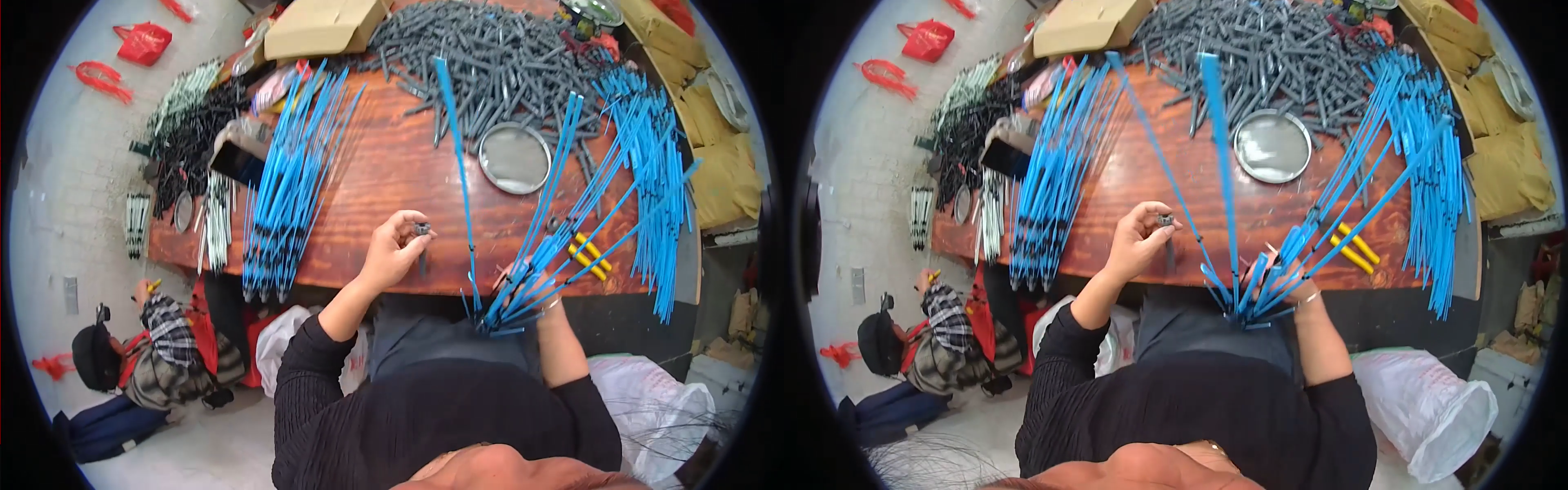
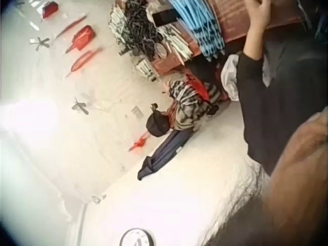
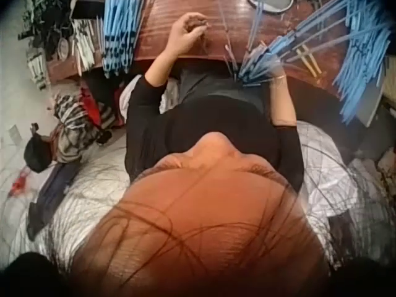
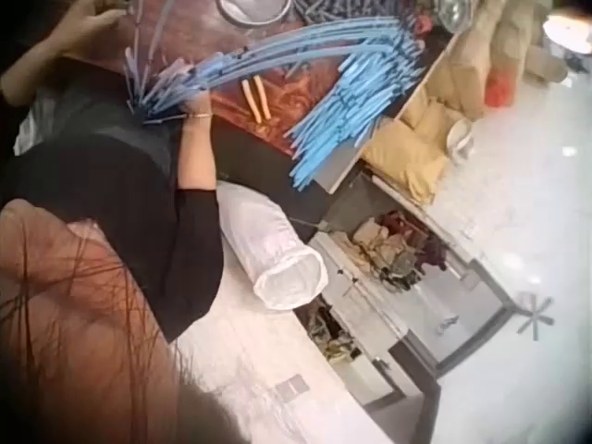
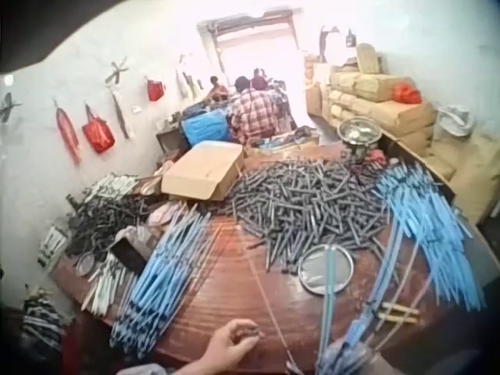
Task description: Assembling and preparing bundles of blue electrical wires by attaching components and using pliers.
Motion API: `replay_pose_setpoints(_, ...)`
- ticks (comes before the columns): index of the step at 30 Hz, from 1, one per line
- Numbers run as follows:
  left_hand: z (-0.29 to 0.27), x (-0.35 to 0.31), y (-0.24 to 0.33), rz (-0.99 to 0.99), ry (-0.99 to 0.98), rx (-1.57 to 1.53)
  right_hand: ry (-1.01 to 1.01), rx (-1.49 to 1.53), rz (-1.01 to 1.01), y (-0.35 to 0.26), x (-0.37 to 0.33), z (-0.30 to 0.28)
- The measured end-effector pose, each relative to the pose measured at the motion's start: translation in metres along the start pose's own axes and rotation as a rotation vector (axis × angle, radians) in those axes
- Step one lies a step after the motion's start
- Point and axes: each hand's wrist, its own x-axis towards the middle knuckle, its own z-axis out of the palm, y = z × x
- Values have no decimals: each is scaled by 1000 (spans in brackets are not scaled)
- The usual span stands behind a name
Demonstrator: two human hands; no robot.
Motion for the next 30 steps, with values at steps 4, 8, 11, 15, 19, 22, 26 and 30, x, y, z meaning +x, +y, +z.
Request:
replay_pose_setpoints(4, -5, -74, -14, -16, -80, -32, -398, -61, -36, 9, 11, 36)
replay_pose_setpoints(8, -8, -99, -30, -28, -134, -120, -504, -220, -22, 46, 20, 69)
replay_pose_setpoints(11, -7, -125, -23, -58, -146, -189, -513, -280, 73, 46, 15, 85)
replay_pose_setpoints(15, -7, -127, -10, 2, -205, -136, -598, -279, 111, 42, 13, 89)
replay_pose_setpoints(19, -6, -129, -7, 90, -242, -83, -577, -264, 96, 47, 13, 84)
replay_pose_setpoints(22, -4, -128, -4, 116, -293, -111, -541, -315, 78, 45, 13, 82)
replay_pose_setpoints(26, -1, -125, -6, 73, -244, -117, -463, -315, 48, 45, 11, 87)
replay_pose_setpoints(30, 3, -122, -6, -96, -267, -266, -517, -386, 12, 42, 13, 89)
